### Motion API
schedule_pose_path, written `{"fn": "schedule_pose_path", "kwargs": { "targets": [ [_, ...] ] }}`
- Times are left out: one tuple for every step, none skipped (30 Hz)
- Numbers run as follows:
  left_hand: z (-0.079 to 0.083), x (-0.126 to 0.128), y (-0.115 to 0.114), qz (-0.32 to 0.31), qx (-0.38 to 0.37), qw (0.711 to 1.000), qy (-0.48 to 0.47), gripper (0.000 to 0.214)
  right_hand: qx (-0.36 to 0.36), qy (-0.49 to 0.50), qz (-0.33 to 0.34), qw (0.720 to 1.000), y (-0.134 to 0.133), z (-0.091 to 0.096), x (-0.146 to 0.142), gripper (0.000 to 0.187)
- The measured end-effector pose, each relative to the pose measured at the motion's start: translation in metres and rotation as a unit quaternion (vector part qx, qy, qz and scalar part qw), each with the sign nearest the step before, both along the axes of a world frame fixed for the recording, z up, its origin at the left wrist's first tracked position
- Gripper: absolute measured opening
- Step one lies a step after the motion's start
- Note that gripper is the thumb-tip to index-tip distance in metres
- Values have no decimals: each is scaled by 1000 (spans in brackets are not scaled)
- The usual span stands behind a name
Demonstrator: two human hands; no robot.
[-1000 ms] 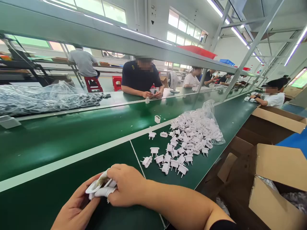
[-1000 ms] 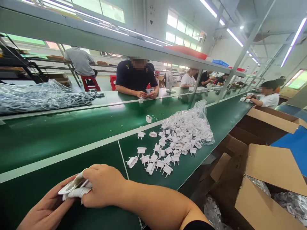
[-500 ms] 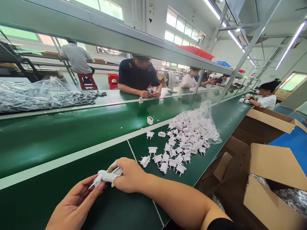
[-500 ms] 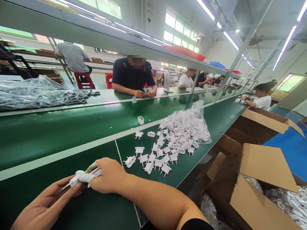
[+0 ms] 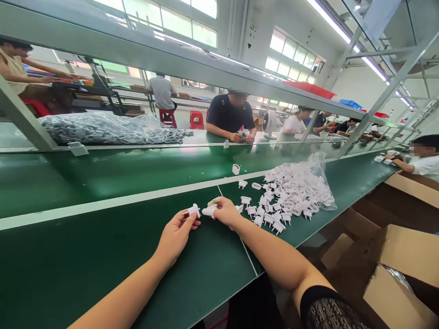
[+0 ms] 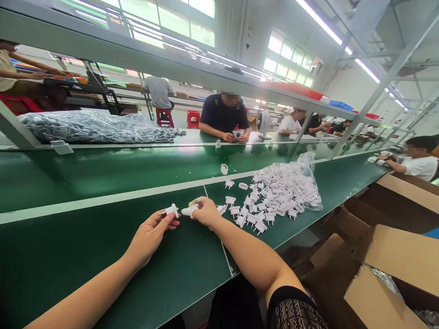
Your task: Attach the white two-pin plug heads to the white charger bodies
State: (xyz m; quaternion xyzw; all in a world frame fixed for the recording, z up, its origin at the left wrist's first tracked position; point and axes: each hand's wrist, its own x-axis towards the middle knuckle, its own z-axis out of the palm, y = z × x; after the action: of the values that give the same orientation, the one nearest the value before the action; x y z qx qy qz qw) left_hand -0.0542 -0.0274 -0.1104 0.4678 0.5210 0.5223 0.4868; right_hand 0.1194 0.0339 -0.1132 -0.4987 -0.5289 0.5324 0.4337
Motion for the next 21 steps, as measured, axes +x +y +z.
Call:
{"fn": "schedule_pose_path", "kwargs": {
  "targets": [
    [1, 0, 0, 1, 2, 1000, -10, 87, 4, 6, 1, 1000, 0, 1, 0, 29],
    [2, 1, 0, 0, 5, 1000, -23, 87, 9, 13, 2, 1000, 1, 2, 0, 27],
    [2, 1, 1, -1, 9, 999, -36, 87, 15, 19, 4, 1000, 1, 3, 0, 28],
    [2, 1, 1, -3, 12, 999, -50, 87, 21, 26, 4, 999, 1, 3, 1, 30],
    [2, 1, 2, -3, 15, 998, -63, 85, 27, 31, 5, 999, 1, 3, 1, 34],
    [1, 1, 2, -2, 17, 997, -75, 82, 33, 36, 6, 999, 1, 3, 1, 39],
    [0, 1, 3, -1, 18, 996, -85, 79, 37, 40, 7, 998, 0, 3, 2, 44],
    [-2, 2, 4, 1, 18, 996, -92, 75, 41, 42, 9, 998, 0, 3, 2, 49],
    [-3, 2, 4, 2, 17, 995, -96, 73, 43, 44, 10, 998, -1, 3, 2, 54],
    [-4, 2, 4, 1, 16, 995, -98, 71, 45, 45, 12, 998, -2, 3, 2, 58],
    [-4, 2, 4, -1, 14, 995, -98, 71, 47, 46, 12, 998, -3, 4, 2, 61],
    [-4, 3, 3, -6, 11, 995, -96, 71, 49, 47, 12, 998, -5, 4, 2, 63],
    [-3, 3, 2, -10, 8, 996, -92, 71, 50, 50, 11, 997, -7, 5, 2, 64],
    [-2, 3, 1, -14, 5, 996, -88, 72, 53, 51, 9, 997, -10, 7, 2, 63],
    [-1, 3, -1, -18, 2, 996, -83, 73, 56, 49, 10, 997, -13, 8, 2, 62],
    [0, 3, -2, -20, -2, 997, -79, 73, 59, 46, 13, 997, -15, 9, 2, 60],
    [1, 2, -3, -22, -6, 997, -75, 74, 64, 40, 17, 997, -17, 10, 2, 59],
    [2, 2, -4, -23, -10, 997, -71, 73, 68, 36, 21, 997, -19, 11, 2, 59],
    [3, 2, -4, -23, -13, 997, -66, 73, 72, 32, 24, 997, -21, 11, 1, 59],
    [3, 1, -5, -22, -16, 998, -60, 72, 73, 30, 25, 997, -22, 12, 1, 60],
    [3, 1, -5, -19, -18, 998, -55, 70, 73, 30, 23, 997, -23, 12, 0, 60]
  ]
}}
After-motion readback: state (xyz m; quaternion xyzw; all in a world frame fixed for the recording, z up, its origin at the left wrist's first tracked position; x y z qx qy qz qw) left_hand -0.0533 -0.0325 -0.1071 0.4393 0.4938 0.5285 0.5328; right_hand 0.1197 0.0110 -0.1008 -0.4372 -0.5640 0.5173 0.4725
